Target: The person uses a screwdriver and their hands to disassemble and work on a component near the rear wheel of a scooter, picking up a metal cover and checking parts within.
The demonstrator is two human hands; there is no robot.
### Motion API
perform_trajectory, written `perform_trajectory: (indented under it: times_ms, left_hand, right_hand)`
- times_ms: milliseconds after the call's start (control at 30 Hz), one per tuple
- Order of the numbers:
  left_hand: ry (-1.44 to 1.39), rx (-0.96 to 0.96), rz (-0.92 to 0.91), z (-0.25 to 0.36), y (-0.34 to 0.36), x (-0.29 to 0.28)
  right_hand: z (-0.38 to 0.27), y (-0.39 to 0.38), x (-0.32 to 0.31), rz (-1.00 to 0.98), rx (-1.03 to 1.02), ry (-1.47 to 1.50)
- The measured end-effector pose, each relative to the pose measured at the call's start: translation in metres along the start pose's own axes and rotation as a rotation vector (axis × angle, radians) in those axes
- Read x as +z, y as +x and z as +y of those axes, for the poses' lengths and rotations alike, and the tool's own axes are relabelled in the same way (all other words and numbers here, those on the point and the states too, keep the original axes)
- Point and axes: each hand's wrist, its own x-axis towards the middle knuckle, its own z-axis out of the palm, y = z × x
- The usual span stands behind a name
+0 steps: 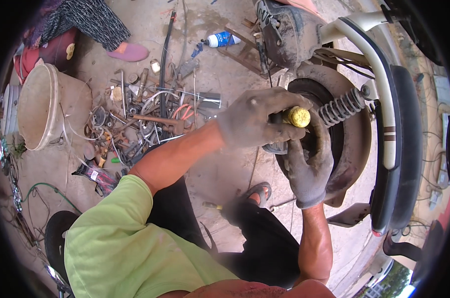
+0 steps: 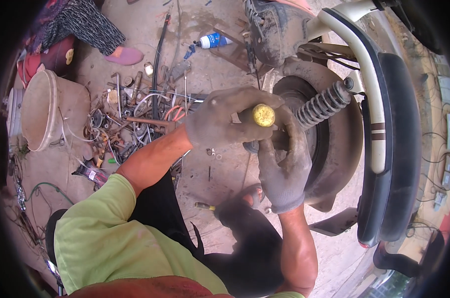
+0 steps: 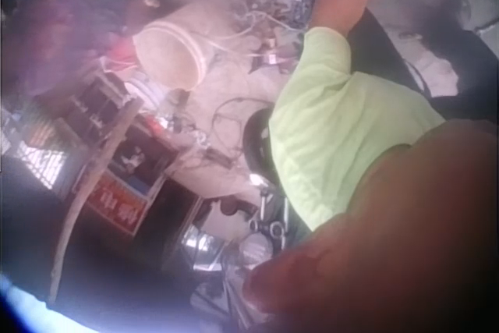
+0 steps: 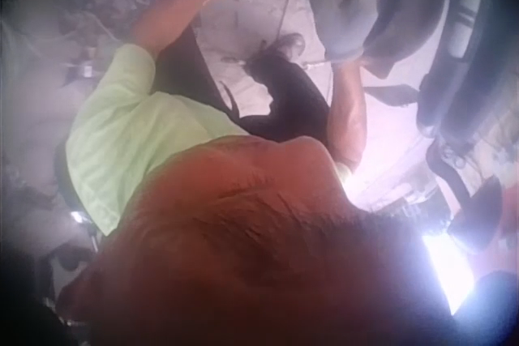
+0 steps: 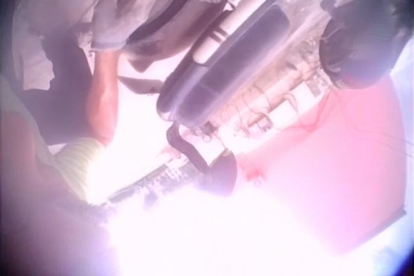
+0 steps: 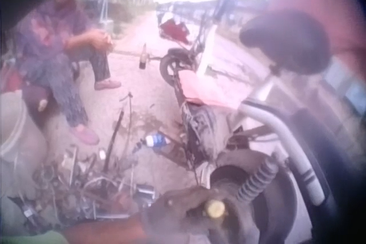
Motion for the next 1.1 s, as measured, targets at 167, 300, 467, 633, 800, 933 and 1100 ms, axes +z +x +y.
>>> perform_trajectory:
  times_ms: [167,300,467,633,800,933,1100]
  left_hand:
    - [-0.224,-0.363,0.125,0.010,0.010,-0.010]
    - [-0.281,-0.359,0.249,-0.016,0.012,-0.005]
    - [-0.458,-0.394,0.326,-0.028,0.019,-0.013]
    - [-0.608,-0.518,0.386,-0.048,0.019,-0.013]
    - [-0.560,-0.501,0.413,-0.043,0.020,-0.018]
    - [-0.458,-0.496,0.427,-0.018,0.019,-0.026]
    - [-0.249,-0.368,0.443,-0.005,0.008,-0.033]
  right_hand:
    - [0.040,-0.026,0.003,-0.137,0.308,0.025]
    - [0.034,-0.020,0.016,-0.278,0.623,0.168]
    - [0.044,-0.007,0.030,-0.329,0.640,0.151]
    - [0.079,-0.009,0.035,-0.377,0.447,-0.054]
    - [0.076,-0.007,0.037,-0.377,0.383,-0.157]
    - [0.061,-0.003,0.035,-0.368,0.308,-0.283]
    - [0.059,-0.008,0.035,-0.311,0.244,-0.305]
